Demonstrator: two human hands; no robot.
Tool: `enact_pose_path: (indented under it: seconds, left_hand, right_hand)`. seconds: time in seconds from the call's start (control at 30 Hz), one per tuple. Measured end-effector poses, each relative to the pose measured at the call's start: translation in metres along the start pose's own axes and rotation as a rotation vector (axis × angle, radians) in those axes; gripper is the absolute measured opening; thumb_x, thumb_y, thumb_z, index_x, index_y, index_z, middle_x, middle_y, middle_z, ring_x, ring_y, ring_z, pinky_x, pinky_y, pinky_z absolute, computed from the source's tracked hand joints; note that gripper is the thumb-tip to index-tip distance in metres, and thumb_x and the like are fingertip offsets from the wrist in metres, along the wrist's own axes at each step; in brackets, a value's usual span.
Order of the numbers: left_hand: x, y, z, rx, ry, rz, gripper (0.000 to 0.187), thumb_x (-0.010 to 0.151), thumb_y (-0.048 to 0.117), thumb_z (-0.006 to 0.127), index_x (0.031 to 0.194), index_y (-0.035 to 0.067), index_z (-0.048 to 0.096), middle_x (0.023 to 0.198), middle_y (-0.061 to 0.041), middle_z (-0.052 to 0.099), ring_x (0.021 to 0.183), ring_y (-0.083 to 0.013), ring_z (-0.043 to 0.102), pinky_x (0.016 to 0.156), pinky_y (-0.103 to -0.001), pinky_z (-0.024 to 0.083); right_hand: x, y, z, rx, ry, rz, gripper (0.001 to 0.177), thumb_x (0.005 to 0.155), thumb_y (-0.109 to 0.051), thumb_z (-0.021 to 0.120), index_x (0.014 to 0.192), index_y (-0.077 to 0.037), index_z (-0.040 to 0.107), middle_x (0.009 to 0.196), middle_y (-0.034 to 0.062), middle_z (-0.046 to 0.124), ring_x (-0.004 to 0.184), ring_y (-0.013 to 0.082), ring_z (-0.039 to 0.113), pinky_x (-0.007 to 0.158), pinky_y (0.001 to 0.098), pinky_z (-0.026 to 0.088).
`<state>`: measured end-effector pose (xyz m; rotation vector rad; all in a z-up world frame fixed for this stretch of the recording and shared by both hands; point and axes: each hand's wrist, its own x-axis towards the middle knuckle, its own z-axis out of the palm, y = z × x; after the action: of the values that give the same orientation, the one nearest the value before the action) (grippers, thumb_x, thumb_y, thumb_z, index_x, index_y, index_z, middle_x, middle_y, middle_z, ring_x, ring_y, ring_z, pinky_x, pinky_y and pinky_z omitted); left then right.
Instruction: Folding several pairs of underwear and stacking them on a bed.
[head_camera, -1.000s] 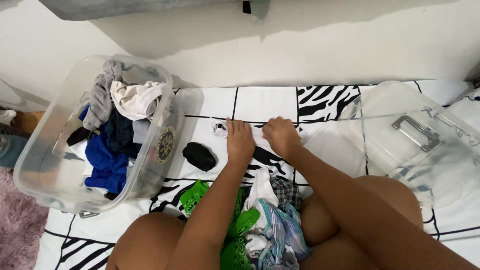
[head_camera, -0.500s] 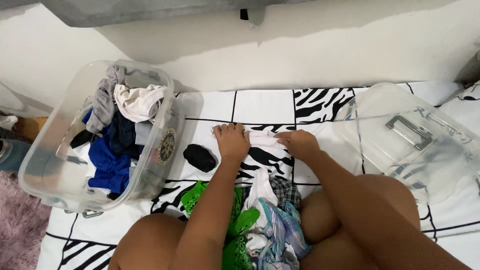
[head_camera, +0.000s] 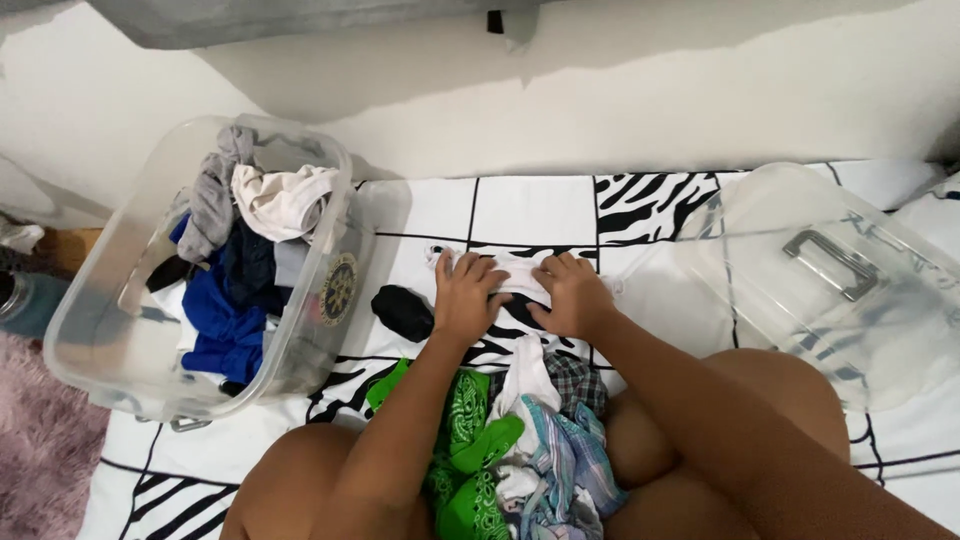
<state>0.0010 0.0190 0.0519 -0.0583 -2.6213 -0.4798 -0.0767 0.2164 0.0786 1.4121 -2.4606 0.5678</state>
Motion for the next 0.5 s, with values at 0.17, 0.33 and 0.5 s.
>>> enact_pose_path:
  seconds: [0.17,0.33,0.5]
  left_hand:
    - [0.001,-0.009,0.021,0.129,0.041,-0.001,0.023,0.087,0.029,0.074,0.109,0.024,0.075,0.122,0.001,0.067,0.130,-0.0265,0.051,0.119,-0.061,0.019]
    - [0.003,-0.018,0.026,0.052,0.058,-0.040,0.030,0.086,0.036,0.073,0.112,0.019,0.074,0.120,0.000,0.066,0.129,-0.0267,0.049,0.119,-0.064,0.016]
    - [0.026,-0.002,0.008,0.065,-0.103,-0.147,0.022,0.095,0.033,0.065,0.099,0.014,0.076,0.124,-0.008,0.062,0.133,-0.0296,0.045,0.120,-0.063,0.013]
  right_hand:
    - [0.000,0.014,0.031,-0.206,-0.063,-0.007,0.032,0.082,-0.021,0.075,0.108,-0.003,0.075,0.104,0.0093,0.066,0.102,0.0285,0.059,0.090,0.0436,0.045]
    - [-0.001,0.026,0.039,-0.185,-0.086,0.140,0.021,0.096,-0.019,0.061,0.109,-0.009,0.073,0.103,0.0065,0.068,0.103,0.0269,0.059,0.094,0.0477,0.040]
    - [0.012,0.030,0.034,-0.013,-0.237,0.385,0.026,0.101,-0.028,0.055,0.108,-0.011,0.073,0.098,0.0072,0.070,0.098,0.0288,0.062,0.094,0.0502,0.040]
